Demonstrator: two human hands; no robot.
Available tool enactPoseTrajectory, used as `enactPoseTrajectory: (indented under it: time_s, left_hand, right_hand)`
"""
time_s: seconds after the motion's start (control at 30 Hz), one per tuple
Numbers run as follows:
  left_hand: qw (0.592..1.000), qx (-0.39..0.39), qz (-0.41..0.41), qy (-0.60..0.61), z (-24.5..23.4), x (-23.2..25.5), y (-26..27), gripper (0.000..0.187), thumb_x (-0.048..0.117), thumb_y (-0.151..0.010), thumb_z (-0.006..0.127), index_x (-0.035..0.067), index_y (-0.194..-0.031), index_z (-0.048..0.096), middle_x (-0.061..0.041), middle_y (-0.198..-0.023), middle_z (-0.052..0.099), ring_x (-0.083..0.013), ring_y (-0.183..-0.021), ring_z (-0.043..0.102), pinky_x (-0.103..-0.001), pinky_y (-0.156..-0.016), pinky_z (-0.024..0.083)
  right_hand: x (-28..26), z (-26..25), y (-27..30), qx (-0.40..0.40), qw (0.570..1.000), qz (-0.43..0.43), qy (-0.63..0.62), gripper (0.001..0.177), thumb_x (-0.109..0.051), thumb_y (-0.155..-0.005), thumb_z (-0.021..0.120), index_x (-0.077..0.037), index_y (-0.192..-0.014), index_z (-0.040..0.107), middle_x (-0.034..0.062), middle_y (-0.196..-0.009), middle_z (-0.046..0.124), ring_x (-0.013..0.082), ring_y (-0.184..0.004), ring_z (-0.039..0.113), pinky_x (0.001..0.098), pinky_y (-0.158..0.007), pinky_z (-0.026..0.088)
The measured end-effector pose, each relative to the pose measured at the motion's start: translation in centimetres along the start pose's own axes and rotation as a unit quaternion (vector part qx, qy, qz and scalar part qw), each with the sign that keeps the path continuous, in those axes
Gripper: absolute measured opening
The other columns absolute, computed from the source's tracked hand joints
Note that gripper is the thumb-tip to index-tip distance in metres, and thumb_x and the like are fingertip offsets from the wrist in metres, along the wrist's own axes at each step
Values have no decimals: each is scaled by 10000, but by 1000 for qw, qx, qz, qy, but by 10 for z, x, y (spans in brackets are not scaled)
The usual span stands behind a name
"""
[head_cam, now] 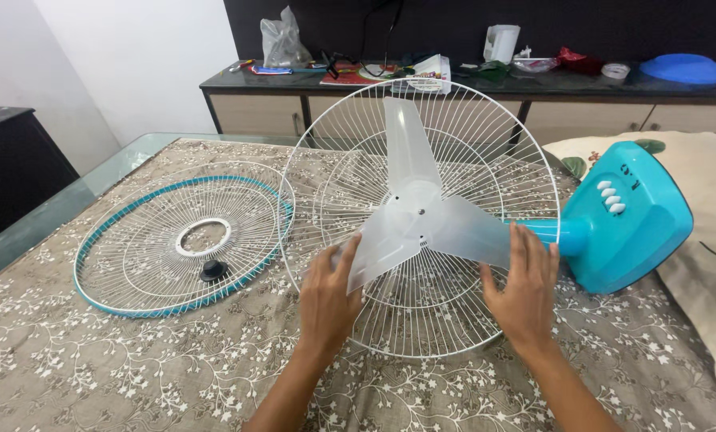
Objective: The person disassembles a teal table fan by removing the front grille, unscrewing the blade nut, detaching the fan blades, and then removing the rear grille and motor housing. A screwdriver is used to loosen a screw in the motor housing.
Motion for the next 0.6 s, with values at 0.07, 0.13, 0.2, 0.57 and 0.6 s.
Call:
enactPoseTrajectory:
  time_s: [0.07, 0.13, 0.2, 0.57, 0.6]
  left_hand:
    - [999, -23, 1, -28, 11, -9, -3, 694, 144, -853, 727, 228, -1502, 496, -178, -1195, 646, -270, -962, 677, -427, -776, 612]
    - [998, -39, -1, -52, 18, -15, 0, 645, 175, -901, 717, 243, -1503, 497, -169, -1164, 648, -254, -930, 668, -397, -727, 612]
    - [997, -45, -4, -68, 25, -16, 2, 610, 195, -930, 696, 250, -1503, 496, -169, -1150, 645, -258, -933, 659, -379, -713, 613]
    - [998, -26, 15, -64, 27, -13, 5, 617, 228, -948, 669, 228, -1527, 455, -183, -1191, 606, -277, -1027, 622, -384, -782, 614]
    - [998, -26, 16, -63, 25, -11, 3, 619, 224, -948, 670, 221, -1527, 452, -191, -1188, 605, -280, -1026, 620, -386, -780, 611]
  right_hand:
    - [2, 3, 1, -4, 1000, -7, 15, 774, -279, -891, 770, -8, -1528, 423, 214, -1397, 475, 409, -1334, 463, 612, -1175, 341]
    - [3, 5, 4, -11, 1000, -2, 8, 755, -281, -901, 763, -8, -1526, 437, 220, -1368, 482, 409, -1293, 471, 579, -1124, 388]
    - [6, 6, 6, -18, 1000, 13, -19, 740, -268, -919, 740, -7, -1544, 444, 222, -1401, 484, 403, -1294, 474, 537, -1074, 431]
    - [2, 2, 8, 17, 999, 8, -30, 698, -251, -928, 723, -33, -1541, 469, 209, -1423, 488, 403, -1326, 474, 522, -1088, 436]
    - [2, 1, 7, 15, 999, 11, -34, 696, -249, -926, 726, -38, -1538, 473, 206, -1425, 493, 401, -1327, 478, 518, -1089, 438]
Point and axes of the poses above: each hand's wrist, its own y-axis away from the middle knuckle, its own z-axis out of the palm, x = y × z, the point moved 5 cm from there along -y, towards the middle knuckle
